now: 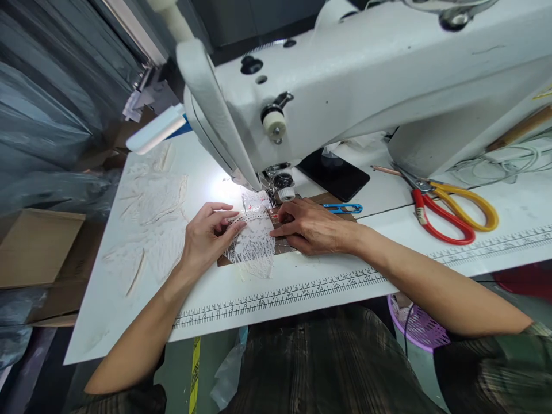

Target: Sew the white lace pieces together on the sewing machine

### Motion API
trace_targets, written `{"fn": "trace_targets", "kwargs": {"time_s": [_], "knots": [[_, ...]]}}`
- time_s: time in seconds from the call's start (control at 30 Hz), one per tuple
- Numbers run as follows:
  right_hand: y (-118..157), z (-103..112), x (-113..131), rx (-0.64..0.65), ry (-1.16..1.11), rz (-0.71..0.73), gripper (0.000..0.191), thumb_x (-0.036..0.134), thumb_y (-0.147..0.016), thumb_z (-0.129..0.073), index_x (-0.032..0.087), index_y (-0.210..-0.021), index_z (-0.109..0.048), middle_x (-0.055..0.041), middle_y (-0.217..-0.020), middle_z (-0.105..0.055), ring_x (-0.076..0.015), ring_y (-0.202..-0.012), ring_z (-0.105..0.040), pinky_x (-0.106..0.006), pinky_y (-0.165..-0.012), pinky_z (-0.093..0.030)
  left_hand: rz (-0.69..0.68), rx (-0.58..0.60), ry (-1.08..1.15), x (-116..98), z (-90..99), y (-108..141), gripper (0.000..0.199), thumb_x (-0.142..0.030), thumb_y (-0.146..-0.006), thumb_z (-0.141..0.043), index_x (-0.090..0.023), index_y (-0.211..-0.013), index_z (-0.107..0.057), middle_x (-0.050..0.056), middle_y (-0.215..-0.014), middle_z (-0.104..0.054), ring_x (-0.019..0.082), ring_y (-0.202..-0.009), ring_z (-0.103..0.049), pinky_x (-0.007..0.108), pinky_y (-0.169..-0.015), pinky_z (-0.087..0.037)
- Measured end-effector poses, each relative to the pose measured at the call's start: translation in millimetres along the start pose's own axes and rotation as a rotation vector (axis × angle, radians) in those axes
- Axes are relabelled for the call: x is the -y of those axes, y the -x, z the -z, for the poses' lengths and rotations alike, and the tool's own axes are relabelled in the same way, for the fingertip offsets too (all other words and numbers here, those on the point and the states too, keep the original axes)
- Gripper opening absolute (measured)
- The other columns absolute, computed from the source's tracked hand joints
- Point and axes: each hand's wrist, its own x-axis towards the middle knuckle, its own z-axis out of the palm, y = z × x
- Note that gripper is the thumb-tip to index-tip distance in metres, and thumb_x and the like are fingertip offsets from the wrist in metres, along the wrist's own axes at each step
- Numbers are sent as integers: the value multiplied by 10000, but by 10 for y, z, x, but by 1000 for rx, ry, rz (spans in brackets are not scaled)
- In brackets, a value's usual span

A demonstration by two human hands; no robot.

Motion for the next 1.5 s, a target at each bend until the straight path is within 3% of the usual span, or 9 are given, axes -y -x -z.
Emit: {"fn": "trace_targets", "kwargs": {"time_s": [0.1, 0.17, 0.27, 0.43, 0.63, 0.73, 0.9, 1.2, 1.5], "knots": [[1, -1, 11, -13, -9, -12, 357, 137, -859, -562, 231, -1143, -757, -121, -1106, -628, -237, -971, -579, -422, -881, -498, -175, -135, -66, 28, 37, -29, 113, -251, -884, -696, -186, -976, -693, 56, -984, -663, 134, -734, -629, 253, -527, -530], [0, 1, 18, -21, -12, -19, 365, 131, -850, -563, 229, -1142, -758, -121, -1111, -631, -242, -977, -581, -425, -882, -498, -386, -129, -103, 8, 54, -50, 92, -199, -876, -690, -181, -964, -668, 50, -921, -672, 152, -748, -635, 276, -565, -544], [-5, 6, 21, -18, -13, -23, 372, 123, -836, -568, 228, -1138, -760, -117, -1113, -635, -243, -983, -582, -415, -873, -498, -637, 51, -133, -59, 33, -90, 131, -186, -878, -679, -170, -998, -631, 73, -954, -700, 172, -776, -648, 315, -635, -567], [-6, -9, -11, -34, -9, -17, 382, 124, -834, -567, 232, -1149, -756, -114, -1075, -640, -236, -966, -575, -399, -862, -493, -744, 261, -236, -79, -90, -224, 226, -213, -955, -552, -91, -1144, -574, 169, -1086, -686, 225, -884, -659, 371, -722, -572], [19, -54, -24, -31, 26, -14, 358, 145, -864, -560, 234, -1158, -742, -119, -1119, -618, -245, -986, -560, -433, -890, -478, -675, 468, -380, -110, -135, -285, 337, -275, -993, -454, -45, -1206, -575, 220, -1227, -636, 279, -973, -632, 415, -790, -508], [24, -71, 12, -47, 81, -41, 348, 154, -885, -544, 215, -1177, -724, -128, -1110, -609, -252, -985, -552, -445, -889, -478, -597, 508, -439, -195, -145, -292, 390, -295, -998, -443, -28, -1253, -569, 234, -1286, -609, 300, -992, -615, 426, -790, -463], [21, -69, 54, -67, 157, -127, 337, 183, -928, -515, 187, -1213, -694, -149, -1103, -591, -266, -988, -544, -444, -857, -491, -550, 481, -556, -235, -212, -388, 421, -283, -1013, -377, -33, -1292, -569, 220, -1358, -585, 308, -997, -596, 439, -804, -422], [5, -28, 66, -48, 178, -150, 342, 211, -980, -481, 170, -1273, -651, -163, -1116, -580, -250, -935, -547, -399, -768, -490, -496, 331, -315, -73, -261, -354, 402, -345, -976, -481, -97, -1269, -601, 161, -1355, -620, 321, -1024, -579, 484, -843, -422], [21, -66, 57, -40, 223, -158, 342, 192, -975, -467, 186, -1276, -630, -148, -1089, -572, -230, -906, -525, -398, -765, -478, -482, 347, -270, -41, -261, -347, 385, -315, -954, -507, -138, -1282, -602, 142, -1363, -623, 309, -1014, -598, 502, -887, -414]]}}
